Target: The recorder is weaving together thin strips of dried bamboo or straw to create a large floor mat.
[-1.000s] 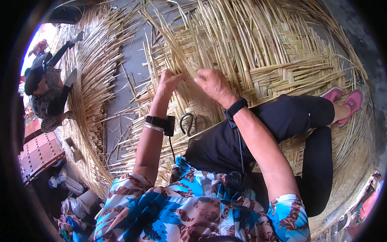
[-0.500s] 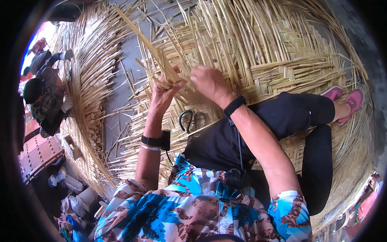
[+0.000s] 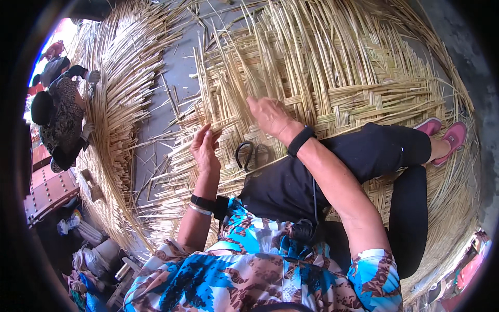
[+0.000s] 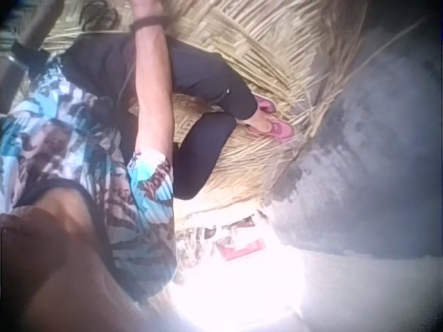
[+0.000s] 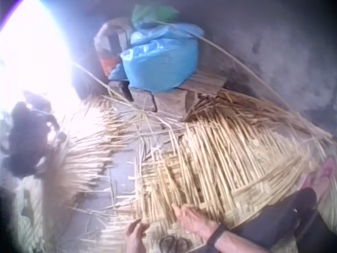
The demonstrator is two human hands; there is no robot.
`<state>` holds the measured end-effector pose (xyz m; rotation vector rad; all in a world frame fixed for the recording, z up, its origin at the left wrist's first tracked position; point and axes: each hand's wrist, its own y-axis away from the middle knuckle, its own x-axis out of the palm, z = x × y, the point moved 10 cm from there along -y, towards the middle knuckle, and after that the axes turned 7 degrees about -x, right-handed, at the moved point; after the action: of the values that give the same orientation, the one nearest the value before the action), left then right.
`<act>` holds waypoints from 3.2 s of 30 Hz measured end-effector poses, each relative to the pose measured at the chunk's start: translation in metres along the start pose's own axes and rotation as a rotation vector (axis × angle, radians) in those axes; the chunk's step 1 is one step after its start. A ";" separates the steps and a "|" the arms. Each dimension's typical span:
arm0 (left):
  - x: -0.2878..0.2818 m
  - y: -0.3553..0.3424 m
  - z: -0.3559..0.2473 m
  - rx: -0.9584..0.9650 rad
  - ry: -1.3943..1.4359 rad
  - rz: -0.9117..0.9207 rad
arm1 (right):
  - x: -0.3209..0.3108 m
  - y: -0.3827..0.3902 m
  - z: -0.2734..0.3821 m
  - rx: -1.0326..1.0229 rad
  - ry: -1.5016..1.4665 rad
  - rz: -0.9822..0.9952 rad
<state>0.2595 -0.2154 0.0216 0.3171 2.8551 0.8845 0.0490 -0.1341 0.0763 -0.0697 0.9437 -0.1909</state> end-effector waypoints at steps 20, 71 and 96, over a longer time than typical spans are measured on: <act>-0.041 0.041 -0.069 0.374 -0.066 0.219 | 0.062 -0.046 0.054 0.003 -0.180 0.155; 0.085 -0.062 -0.082 0.312 -1.051 0.441 | 0.005 -0.009 0.024 0.343 -0.441 -0.267; -0.064 -0.047 0.002 0.055 0.139 0.040 | 0.061 -0.027 0.041 0.174 -0.144 0.072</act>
<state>0.3141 -0.2669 -0.0024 0.3328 3.0147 0.8692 0.1133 -0.1734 0.0550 0.1097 0.7819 -0.1976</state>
